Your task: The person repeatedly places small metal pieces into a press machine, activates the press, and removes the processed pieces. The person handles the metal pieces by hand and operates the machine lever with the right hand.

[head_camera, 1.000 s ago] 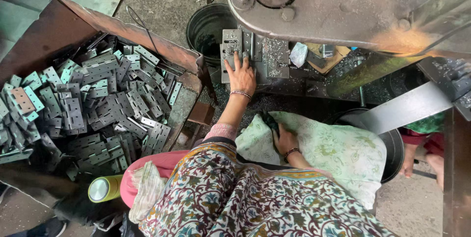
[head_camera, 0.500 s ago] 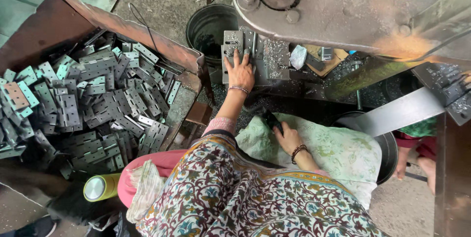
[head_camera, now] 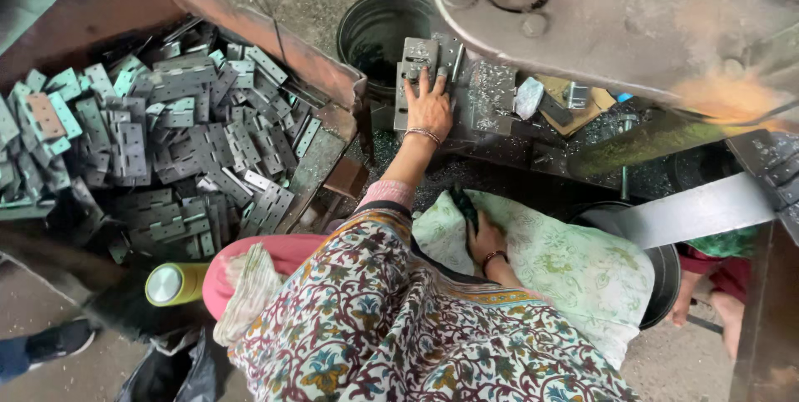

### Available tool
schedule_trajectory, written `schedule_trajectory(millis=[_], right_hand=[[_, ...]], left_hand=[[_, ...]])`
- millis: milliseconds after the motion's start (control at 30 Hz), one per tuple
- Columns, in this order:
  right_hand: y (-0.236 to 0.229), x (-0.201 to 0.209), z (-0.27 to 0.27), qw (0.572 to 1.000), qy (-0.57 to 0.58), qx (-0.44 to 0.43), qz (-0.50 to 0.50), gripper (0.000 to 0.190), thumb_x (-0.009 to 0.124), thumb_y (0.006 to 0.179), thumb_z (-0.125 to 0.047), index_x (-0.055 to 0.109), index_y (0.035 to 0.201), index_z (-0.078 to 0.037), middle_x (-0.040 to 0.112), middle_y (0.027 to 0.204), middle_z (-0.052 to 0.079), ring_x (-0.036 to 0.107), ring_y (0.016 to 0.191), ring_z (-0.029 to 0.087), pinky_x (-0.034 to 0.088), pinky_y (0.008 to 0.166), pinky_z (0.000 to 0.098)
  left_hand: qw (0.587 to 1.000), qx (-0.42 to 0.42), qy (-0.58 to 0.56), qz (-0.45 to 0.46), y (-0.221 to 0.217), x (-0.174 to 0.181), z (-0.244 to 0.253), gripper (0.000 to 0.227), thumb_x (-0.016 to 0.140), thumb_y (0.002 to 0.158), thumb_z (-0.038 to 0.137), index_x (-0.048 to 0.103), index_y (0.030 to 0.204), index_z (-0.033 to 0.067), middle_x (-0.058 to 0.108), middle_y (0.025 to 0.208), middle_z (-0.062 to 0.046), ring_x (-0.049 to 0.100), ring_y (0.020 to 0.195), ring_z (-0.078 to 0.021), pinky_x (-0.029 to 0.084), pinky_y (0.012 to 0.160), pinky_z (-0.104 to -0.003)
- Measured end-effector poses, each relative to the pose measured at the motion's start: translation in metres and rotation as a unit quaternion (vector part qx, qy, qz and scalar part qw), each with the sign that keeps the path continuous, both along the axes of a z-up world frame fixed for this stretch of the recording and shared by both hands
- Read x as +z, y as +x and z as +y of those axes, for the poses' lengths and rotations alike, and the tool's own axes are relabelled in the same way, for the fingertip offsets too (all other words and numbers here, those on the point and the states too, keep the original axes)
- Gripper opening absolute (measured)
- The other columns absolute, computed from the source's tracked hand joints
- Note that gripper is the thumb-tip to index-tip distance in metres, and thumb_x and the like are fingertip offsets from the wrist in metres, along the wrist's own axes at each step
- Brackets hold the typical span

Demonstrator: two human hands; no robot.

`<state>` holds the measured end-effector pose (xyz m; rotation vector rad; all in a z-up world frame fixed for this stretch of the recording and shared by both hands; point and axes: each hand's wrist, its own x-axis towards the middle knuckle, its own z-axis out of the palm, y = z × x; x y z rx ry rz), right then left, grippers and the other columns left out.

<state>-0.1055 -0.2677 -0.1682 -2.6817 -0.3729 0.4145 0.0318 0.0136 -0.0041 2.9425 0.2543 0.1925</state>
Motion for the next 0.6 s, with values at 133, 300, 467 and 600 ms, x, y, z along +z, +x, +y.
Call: schedule_trajectory(millis=[133,300,467,600], right_hand=[[0.001,0.008,0.003,0.999,0.036,0.013,-0.035,0.047,0.047,0.103,-0.046,0.057,0.133,-0.011,0.071,0.101,0.031,0.066,0.094,0.053,0.052,0.082,0.0608],[0.013,0.046,-0.014,0.999,0.040,0.009,-0.013,0.055,0.049,0.102,-0.054,0.057,0.135,-0.010,0.070,0.106,0.033,0.066,0.100,0.053,0.051,0.084,0.0596],[0.029,0.099,-0.013,0.997,-0.062,0.030,0.041,0.060,0.047,0.103,-0.058,0.056,0.141,-0.012,0.070,0.109,0.034,0.065,0.105,0.053,0.050,0.090,0.0590],[0.024,0.119,0.000,0.997,-0.062,0.014,0.045,0.060,0.045,0.101,-0.058,0.055,0.145,-0.019,0.069,0.114,0.032,0.064,0.107,0.053,0.051,0.091,0.0586]], left_hand=[[0.995,-0.012,-0.055,-0.081,-0.015,0.005,0.016,0.043,0.054,0.097,0.038,0.071,0.119,0.0055,0.044,0.153,-0.006,0.023,0.150,-0.0378,0.018,0.116,-0.072],[0.969,0.090,-0.038,-0.227,-0.065,-0.024,0.087,0.035,0.063,0.092,0.027,0.070,0.120,0.0071,0.046,0.155,-0.011,0.033,0.149,-0.0327,0.029,0.119,-0.060],[0.908,0.381,-0.053,-0.167,-0.121,-0.081,0.187,0.032,0.067,0.084,0.022,0.072,0.114,0.0131,0.051,0.149,-0.008,0.045,0.140,-0.0286,0.038,0.113,-0.055],[0.805,0.579,-0.124,-0.037,-0.161,-0.123,0.235,0.035,0.069,0.083,0.030,0.070,0.114,0.0145,0.049,0.141,-0.007,0.046,0.131,-0.0302,0.042,0.101,-0.058]])
